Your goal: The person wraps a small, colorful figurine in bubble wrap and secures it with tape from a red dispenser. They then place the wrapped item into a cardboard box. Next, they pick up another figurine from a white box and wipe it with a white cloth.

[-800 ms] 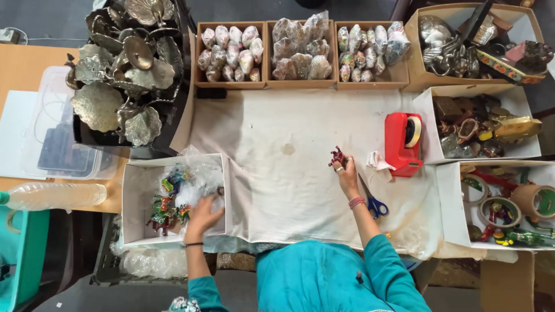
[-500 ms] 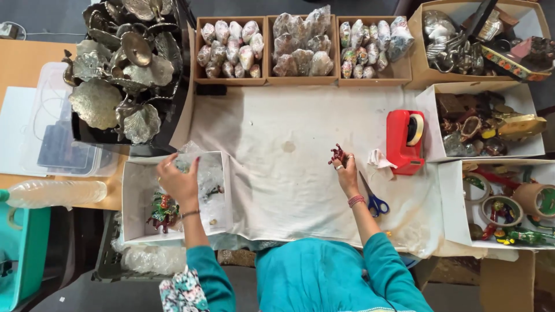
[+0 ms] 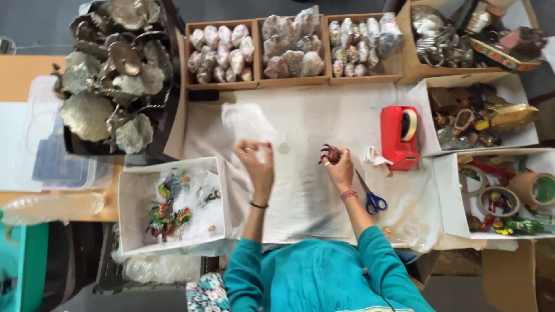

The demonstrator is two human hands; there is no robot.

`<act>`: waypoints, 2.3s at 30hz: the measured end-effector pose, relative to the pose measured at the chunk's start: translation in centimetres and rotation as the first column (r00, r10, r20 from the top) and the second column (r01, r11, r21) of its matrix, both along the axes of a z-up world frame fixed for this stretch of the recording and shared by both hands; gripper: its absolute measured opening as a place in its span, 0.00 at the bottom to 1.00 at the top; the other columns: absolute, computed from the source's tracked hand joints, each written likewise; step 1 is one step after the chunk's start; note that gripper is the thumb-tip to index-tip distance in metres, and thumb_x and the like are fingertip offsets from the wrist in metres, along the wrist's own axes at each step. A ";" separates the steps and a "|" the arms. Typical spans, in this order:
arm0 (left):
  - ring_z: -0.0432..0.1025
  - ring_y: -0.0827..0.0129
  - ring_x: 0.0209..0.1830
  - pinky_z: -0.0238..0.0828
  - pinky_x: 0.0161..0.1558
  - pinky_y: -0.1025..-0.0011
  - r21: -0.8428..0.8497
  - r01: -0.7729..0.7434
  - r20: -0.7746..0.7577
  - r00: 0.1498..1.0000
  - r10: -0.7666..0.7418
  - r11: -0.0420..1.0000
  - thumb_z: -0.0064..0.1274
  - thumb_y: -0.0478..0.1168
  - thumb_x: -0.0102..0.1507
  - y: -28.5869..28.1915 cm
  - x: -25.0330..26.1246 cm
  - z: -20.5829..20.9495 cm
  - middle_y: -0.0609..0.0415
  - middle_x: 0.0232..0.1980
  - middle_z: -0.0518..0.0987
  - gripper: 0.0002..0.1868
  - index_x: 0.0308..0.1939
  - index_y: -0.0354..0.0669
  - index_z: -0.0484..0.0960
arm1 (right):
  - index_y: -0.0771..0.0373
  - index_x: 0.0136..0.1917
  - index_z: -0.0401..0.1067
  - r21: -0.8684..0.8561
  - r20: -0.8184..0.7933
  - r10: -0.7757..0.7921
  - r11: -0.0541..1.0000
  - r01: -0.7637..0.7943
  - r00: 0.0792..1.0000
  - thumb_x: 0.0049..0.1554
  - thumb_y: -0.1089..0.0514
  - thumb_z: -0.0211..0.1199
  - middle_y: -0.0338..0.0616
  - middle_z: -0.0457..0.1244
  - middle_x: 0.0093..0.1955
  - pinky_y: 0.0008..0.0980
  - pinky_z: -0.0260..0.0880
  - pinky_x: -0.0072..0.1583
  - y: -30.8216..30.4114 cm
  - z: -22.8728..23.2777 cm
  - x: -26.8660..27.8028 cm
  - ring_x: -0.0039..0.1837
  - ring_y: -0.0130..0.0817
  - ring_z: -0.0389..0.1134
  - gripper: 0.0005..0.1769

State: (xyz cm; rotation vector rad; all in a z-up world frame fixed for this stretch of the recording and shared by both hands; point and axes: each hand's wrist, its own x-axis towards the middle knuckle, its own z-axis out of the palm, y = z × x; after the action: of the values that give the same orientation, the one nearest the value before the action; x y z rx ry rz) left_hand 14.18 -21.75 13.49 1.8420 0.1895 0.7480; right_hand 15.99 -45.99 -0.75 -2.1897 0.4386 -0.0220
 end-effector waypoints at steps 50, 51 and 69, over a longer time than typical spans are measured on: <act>0.60 0.38 0.69 0.58 0.65 0.50 0.273 0.441 -0.268 0.888 -0.373 0.855 0.65 0.34 0.46 -6.5 -6.6 -12.2 0.33 0.67 0.67 0.18 0.39 0.41 0.78 | 0.61 0.60 0.70 0.960 -0.271 0.265 0.147 0.239 0.925 0.59 0.54 0.61 0.40 0.69 0.54 0.36 0.71 0.54 0.8 -3.3 -3.0 0.51 0.30 0.71 0.17; 0.58 0.39 0.71 0.57 0.67 0.49 0.287 0.468 -0.280 0.876 -0.394 0.836 0.65 0.34 0.45 -6.5 -6.7 -12.3 0.33 0.71 0.65 0.19 0.39 0.42 0.78 | 0.60 0.60 0.69 0.946 -0.296 0.196 0.194 0.259 0.935 0.58 0.58 0.63 0.36 0.68 0.54 0.36 0.73 0.56 1.0 -3.1 -3.2 0.53 0.27 0.71 0.17; 0.76 0.78 0.45 0.73 0.49 0.77 -0.789 0.281 -0.204 0.719 -0.664 0.546 0.59 0.36 0.63 -3.1 -5.4 -12.8 0.58 0.48 0.84 0.14 0.53 0.40 0.83 | 0.63 0.64 0.64 0.897 0.094 0.030 0.431 -0.098 0.995 0.57 0.72 0.60 0.38 0.66 0.58 0.26 0.72 0.59 0.8 4.7 -2.3 0.62 0.26 0.69 0.23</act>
State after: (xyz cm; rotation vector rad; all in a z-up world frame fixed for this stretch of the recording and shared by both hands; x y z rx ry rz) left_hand 8.74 -24.89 0.67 1.1606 0.2256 -0.2337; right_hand 13.67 -45.19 3.97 -1.0928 0.2247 0.1580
